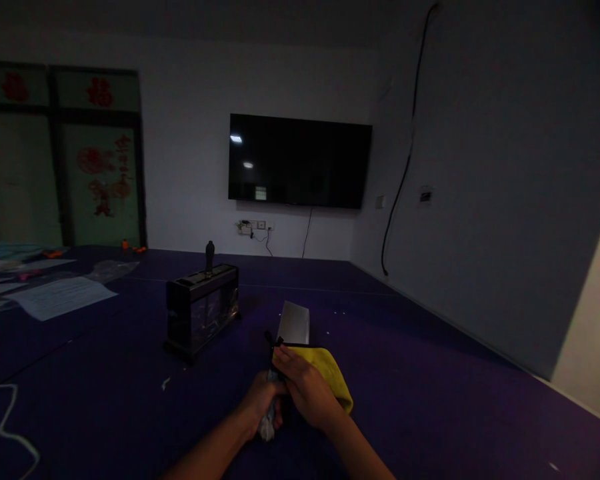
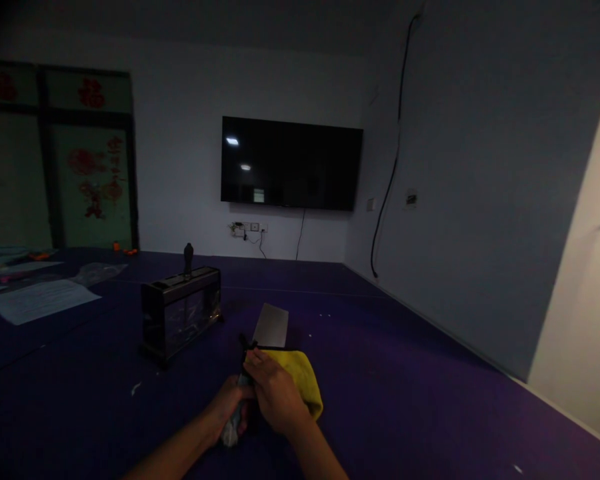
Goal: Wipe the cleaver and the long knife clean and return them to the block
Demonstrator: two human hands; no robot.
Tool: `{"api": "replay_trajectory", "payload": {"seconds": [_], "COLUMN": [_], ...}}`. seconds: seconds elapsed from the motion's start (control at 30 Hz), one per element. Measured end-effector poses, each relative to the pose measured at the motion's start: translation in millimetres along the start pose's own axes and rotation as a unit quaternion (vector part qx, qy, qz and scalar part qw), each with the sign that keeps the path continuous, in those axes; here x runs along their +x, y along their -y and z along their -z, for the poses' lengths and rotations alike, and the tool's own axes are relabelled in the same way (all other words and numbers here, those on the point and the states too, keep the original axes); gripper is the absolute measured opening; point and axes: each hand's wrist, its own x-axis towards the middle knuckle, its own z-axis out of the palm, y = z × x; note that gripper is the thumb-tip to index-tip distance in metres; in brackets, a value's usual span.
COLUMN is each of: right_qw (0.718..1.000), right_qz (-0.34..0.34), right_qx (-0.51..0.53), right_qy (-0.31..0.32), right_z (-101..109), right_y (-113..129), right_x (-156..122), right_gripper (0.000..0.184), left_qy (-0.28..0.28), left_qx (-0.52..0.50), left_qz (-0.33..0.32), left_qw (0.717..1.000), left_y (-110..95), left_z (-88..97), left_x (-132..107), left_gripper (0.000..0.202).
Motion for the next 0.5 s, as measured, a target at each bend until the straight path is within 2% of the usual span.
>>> {"api": "replay_trajectory", "payload": {"seconds": [0.5], "right_qw": [1.000], "right_qz": [-0.003], "right_qx": [-0.010], "right_qy": [-0.001], "right_z": [-3.9], "right_y": [-6.9], "right_x": [1.0], "right_gripper": [0.053], "left_qy": [-0.008], "left_qx": [-0.025], "left_qz": [0.011], "left_qw": [1.000], "left_y": [-1.4], "left_z": [1.3], "left_x": [5.5], "left_gripper": [0.021]}}
